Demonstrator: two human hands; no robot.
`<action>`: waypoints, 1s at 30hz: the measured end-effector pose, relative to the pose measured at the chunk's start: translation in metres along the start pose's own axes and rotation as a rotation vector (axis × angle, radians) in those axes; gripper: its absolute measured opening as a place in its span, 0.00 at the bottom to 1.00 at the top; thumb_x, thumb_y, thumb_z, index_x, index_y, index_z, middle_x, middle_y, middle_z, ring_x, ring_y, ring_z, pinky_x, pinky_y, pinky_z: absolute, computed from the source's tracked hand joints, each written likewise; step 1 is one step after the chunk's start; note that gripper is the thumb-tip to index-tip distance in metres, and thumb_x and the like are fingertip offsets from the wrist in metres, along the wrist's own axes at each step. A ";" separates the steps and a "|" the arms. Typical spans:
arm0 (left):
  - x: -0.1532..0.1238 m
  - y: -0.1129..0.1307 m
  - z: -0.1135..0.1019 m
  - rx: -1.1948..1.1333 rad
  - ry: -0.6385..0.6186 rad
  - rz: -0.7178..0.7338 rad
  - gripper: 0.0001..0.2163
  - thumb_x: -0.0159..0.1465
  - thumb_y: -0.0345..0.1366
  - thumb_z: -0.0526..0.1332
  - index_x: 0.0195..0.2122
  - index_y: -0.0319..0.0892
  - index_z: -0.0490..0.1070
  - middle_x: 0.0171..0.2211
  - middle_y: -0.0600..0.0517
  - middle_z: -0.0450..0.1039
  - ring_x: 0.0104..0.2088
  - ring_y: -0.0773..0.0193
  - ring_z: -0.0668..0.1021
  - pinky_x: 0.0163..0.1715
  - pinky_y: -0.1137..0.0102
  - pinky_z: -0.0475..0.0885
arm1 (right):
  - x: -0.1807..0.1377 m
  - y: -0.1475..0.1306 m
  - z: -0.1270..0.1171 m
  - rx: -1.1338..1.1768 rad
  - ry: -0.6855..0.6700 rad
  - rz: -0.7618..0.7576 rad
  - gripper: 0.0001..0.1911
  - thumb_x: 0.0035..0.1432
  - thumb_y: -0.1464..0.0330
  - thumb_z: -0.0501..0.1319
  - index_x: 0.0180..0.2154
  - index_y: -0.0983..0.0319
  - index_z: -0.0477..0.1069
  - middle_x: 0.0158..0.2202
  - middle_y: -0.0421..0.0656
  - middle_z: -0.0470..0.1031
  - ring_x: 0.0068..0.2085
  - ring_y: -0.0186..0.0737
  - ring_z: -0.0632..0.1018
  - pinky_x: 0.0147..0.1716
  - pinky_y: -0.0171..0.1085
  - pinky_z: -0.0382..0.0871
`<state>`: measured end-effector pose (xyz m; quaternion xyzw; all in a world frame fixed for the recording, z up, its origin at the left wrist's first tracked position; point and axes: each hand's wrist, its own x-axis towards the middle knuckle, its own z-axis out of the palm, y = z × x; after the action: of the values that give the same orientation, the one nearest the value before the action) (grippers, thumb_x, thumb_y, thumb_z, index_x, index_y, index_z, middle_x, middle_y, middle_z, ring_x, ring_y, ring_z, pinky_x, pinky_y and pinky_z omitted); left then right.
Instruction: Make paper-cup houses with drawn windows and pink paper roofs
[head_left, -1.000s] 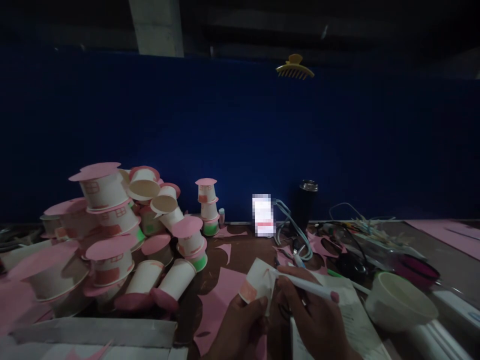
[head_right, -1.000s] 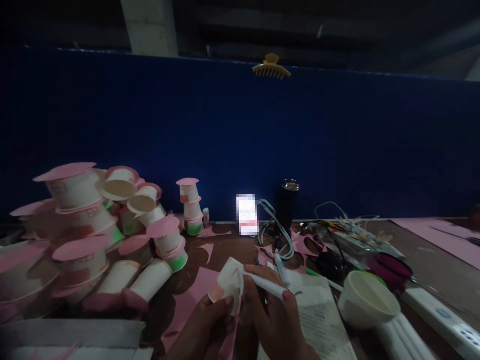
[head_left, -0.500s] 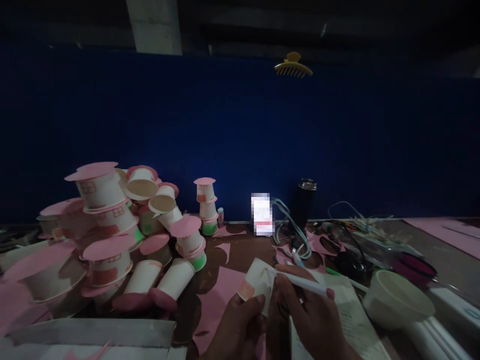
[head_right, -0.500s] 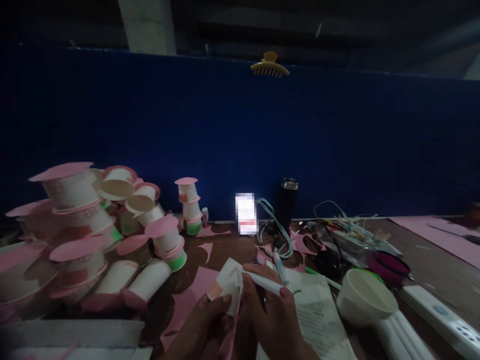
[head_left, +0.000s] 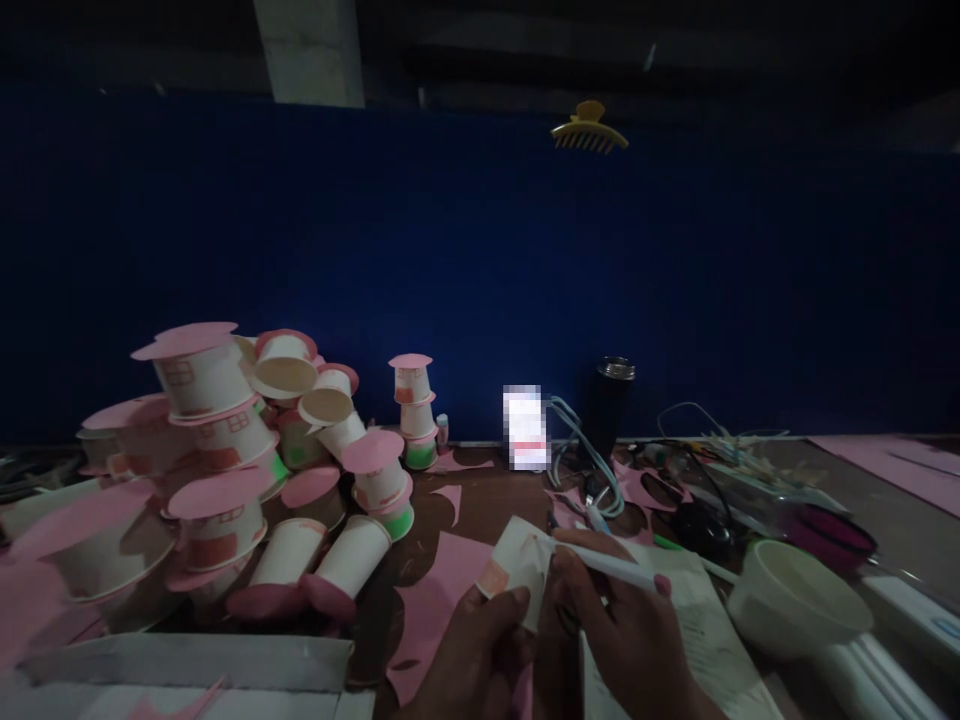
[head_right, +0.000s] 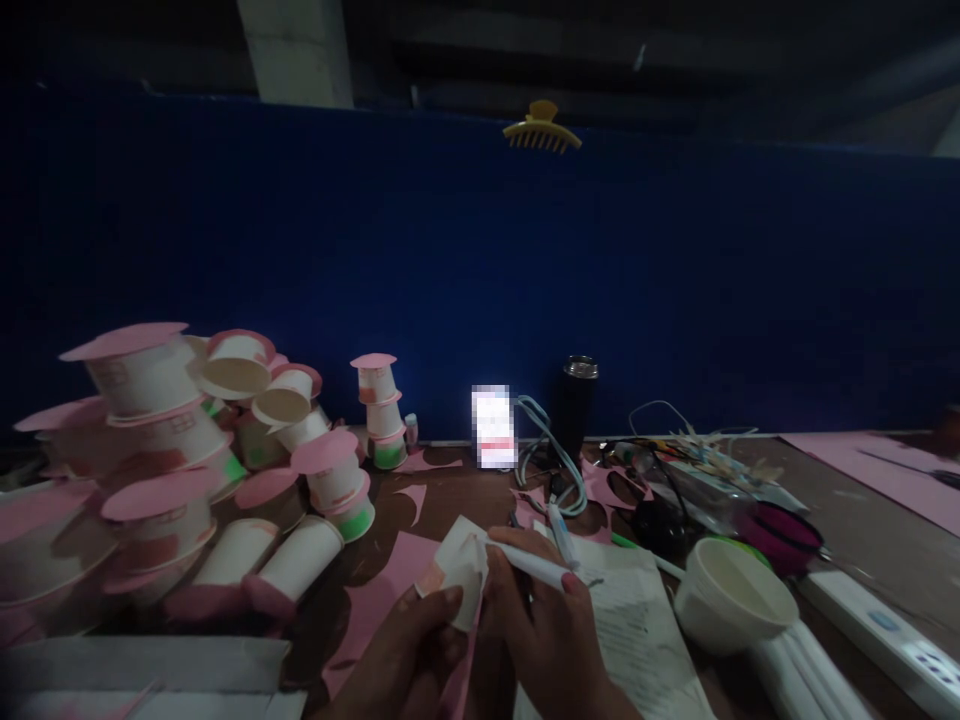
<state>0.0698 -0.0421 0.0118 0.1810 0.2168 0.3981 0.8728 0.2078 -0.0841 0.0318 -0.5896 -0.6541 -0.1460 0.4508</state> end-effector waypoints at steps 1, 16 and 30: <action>0.000 0.000 0.000 -0.007 0.003 0.003 0.08 0.47 0.28 0.70 0.26 0.35 0.73 0.18 0.56 0.68 0.18 0.75 0.68 0.19 0.80 0.63 | 0.001 -0.001 0.000 0.008 0.002 0.028 0.11 0.63 0.63 0.54 0.39 0.58 0.74 0.33 0.41 0.82 0.32 0.40 0.82 0.36 0.38 0.75; 0.000 0.000 -0.001 -0.029 0.135 0.000 0.11 0.41 0.28 0.73 0.22 0.36 0.71 0.14 0.57 0.67 0.15 0.74 0.68 0.16 0.80 0.64 | 0.004 -0.005 -0.002 0.064 0.005 0.069 0.10 0.63 0.64 0.55 0.39 0.59 0.73 0.31 0.41 0.82 0.27 0.39 0.82 0.37 0.38 0.75; 0.002 0.000 -0.005 -0.050 0.133 0.004 0.10 0.42 0.27 0.72 0.19 0.37 0.70 0.13 0.57 0.67 0.15 0.73 0.70 0.17 0.79 0.65 | 0.005 -0.005 -0.001 0.053 -0.016 0.113 0.10 0.62 0.63 0.55 0.38 0.59 0.73 0.21 0.37 0.79 0.21 0.39 0.80 0.38 0.39 0.74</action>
<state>0.0684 -0.0396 0.0073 0.1329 0.2641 0.4160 0.8599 0.2037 -0.0827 0.0376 -0.6147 -0.6269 -0.0984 0.4685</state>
